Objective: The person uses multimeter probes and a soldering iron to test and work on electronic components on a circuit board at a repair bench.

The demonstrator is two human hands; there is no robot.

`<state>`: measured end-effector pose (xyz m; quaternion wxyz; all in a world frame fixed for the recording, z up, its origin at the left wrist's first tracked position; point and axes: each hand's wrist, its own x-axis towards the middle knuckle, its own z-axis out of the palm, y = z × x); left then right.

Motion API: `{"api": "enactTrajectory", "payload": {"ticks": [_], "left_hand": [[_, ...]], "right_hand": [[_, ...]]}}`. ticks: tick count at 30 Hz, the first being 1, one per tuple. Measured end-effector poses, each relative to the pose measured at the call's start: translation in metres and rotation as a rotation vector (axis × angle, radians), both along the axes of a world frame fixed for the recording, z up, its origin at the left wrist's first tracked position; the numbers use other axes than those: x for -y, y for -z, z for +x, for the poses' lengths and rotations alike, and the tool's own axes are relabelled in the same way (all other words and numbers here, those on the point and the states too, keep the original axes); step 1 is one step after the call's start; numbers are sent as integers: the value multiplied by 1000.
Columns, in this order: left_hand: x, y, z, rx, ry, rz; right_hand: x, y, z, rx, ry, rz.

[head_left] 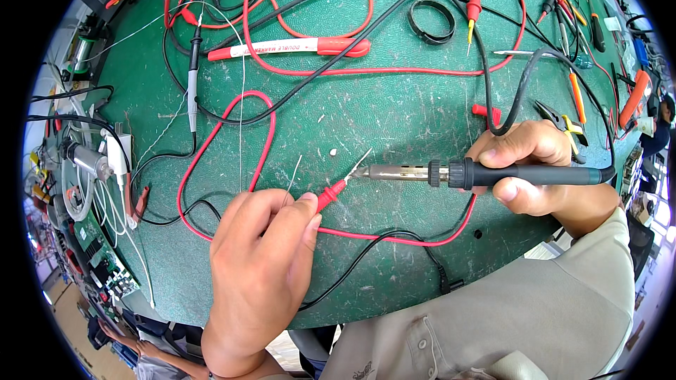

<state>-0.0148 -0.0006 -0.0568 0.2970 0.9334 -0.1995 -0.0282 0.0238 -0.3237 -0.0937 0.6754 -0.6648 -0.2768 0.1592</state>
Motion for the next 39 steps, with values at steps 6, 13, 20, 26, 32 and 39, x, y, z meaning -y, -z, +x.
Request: {"api": "enactTrajectory", "payload": {"ticks": [6,13,20,26,32,39], "left_hand": [[1,0,0,-7,-6,-5],[5,-5,-1,-44,-65,5],[5,-5,-2,-35,-64,13],[5,-4,-1,-31,-55,12],[4,1,-2,-12,-31,-10],[3,1,-3,-15,-26,-8]], "right_hand": [[0,1,-2,-24,20,11],[0,2,-2,-24,21,23],[-2,3,-4,-47,40,44],[0,3,-2,-17,32,8],[1,5,0,33,21,-3],[0,6,-1,50,36,2]]}}
